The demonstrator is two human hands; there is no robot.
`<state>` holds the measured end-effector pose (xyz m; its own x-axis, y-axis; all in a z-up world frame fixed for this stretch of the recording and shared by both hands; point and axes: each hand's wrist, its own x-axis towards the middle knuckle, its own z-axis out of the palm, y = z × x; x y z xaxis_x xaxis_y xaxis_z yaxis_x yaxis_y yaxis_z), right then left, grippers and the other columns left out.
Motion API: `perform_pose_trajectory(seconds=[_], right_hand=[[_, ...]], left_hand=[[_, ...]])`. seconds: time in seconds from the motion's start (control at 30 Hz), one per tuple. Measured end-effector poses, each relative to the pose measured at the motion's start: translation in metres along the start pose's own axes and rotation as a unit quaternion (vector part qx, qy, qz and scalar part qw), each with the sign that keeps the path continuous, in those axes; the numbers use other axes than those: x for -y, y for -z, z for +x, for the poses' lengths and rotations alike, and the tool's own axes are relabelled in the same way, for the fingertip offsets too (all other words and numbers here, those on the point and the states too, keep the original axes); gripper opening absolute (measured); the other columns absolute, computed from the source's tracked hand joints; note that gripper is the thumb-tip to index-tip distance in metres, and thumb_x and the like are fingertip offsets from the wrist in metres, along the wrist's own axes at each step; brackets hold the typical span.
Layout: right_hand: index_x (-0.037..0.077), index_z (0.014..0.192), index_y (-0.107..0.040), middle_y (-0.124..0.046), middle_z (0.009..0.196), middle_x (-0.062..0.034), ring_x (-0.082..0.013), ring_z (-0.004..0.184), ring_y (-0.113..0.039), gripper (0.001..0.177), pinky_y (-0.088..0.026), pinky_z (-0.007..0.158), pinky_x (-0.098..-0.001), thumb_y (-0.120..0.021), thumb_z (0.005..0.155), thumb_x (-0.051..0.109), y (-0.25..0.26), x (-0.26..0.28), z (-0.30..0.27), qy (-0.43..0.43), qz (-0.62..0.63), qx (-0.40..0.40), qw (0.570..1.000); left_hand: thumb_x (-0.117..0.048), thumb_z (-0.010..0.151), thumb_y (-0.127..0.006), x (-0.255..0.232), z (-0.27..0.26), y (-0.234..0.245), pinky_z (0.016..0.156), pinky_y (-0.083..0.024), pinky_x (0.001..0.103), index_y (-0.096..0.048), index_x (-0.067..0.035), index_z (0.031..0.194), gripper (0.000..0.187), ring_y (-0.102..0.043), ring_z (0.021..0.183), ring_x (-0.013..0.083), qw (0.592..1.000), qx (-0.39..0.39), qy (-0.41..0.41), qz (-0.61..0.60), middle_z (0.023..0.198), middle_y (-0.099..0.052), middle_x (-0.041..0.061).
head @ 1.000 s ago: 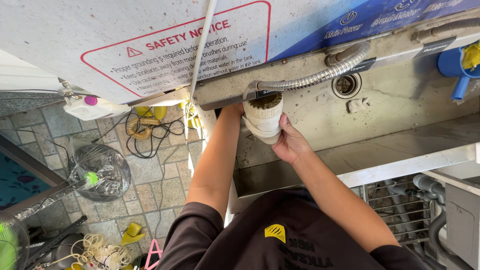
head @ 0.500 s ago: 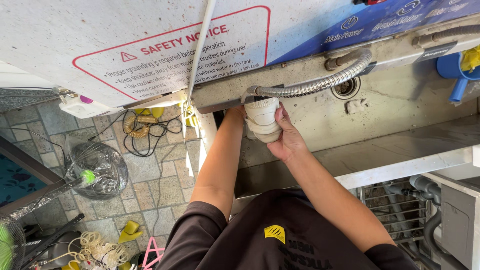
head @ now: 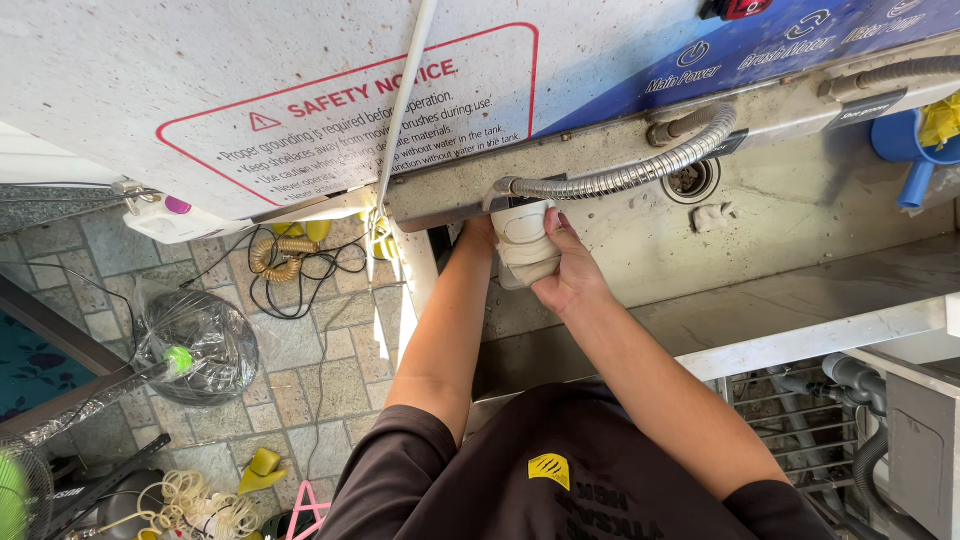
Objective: The person cleans a white sneaker using a handheld steam cleaner on the sole and upper, then rinses it under a faucet and wipes it with a white cloth. The person also briefly handles a black shoe in the sink.
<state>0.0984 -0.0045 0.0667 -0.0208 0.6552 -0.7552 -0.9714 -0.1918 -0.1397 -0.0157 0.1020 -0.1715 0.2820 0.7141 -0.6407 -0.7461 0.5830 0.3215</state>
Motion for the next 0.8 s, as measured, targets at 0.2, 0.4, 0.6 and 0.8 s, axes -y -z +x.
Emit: perform_pose_trajectory(seconds=[0.2, 0.4, 0.6, 0.8], right_hand=[[0.010, 0.128, -0.060, -0.068, 0.126, -0.0075, -0.0282, 0.118, -0.065, 0.043, -0.052, 0.105, -0.0531, -0.073, 0.089, 0.024, 0.004, 0.003, 0.002, -0.003, 0.006, 0.038, 0.999], [0.012, 0.137, -0.058, -0.065, 0.135, -0.0066, -0.0266, 0.128, -0.061, 0.048, -0.047, 0.114, -0.0501, -0.070, 0.093, 0.024, 0.014, 0.003, -0.008, -0.005, 0.014, 0.099, 0.995], [0.011, 0.145, -0.052, -0.060, 0.143, -0.0068, -0.0273, 0.135, -0.056, 0.054, -0.042, 0.119, -0.0509, -0.068, 0.096, 0.026, 0.023, 0.007, -0.020, -0.022, 0.012, 0.136, 0.990], [0.013, 0.150, -0.045, -0.051, 0.152, -0.0084, -0.0302, 0.141, -0.049, 0.057, -0.036, 0.121, -0.0527, -0.060, 0.100, 0.035, 0.052, 0.003, -0.034, -0.029, -0.005, 0.210, 0.977]], left_hand=[[-0.041, 0.106, -0.046, 0.005, -0.003, 0.001, 0.092, -0.061, 0.046, -0.059, -0.003, 0.131, 0.047, -0.069, 0.111, 0.0300, 1.000, 0.002, 0.000, -0.009, 0.127, -0.066, 0.019], [-0.040, 0.107, -0.047, -0.003, 0.009, 0.011, 0.091, -0.062, 0.046, -0.060, -0.003, 0.130, 0.045, -0.070, 0.109, 0.0295, 1.000, 0.004, -0.012, -0.021, 0.125, -0.068, 0.018], [-0.038, 0.107, -0.048, -0.002, 0.008, 0.020, 0.090, -0.062, 0.046, -0.061, -0.003, 0.130, 0.044, -0.070, 0.108, 0.0290, 0.999, 0.000, -0.031, -0.027, 0.125, -0.069, 0.018], [-0.040, 0.108, -0.041, -0.016, -0.036, -0.031, 0.092, -0.060, 0.048, -0.060, 0.006, 0.130, 0.055, -0.069, 0.107, 0.0329, 0.998, -0.031, -0.009, -0.057, 0.123, -0.067, 0.025]])
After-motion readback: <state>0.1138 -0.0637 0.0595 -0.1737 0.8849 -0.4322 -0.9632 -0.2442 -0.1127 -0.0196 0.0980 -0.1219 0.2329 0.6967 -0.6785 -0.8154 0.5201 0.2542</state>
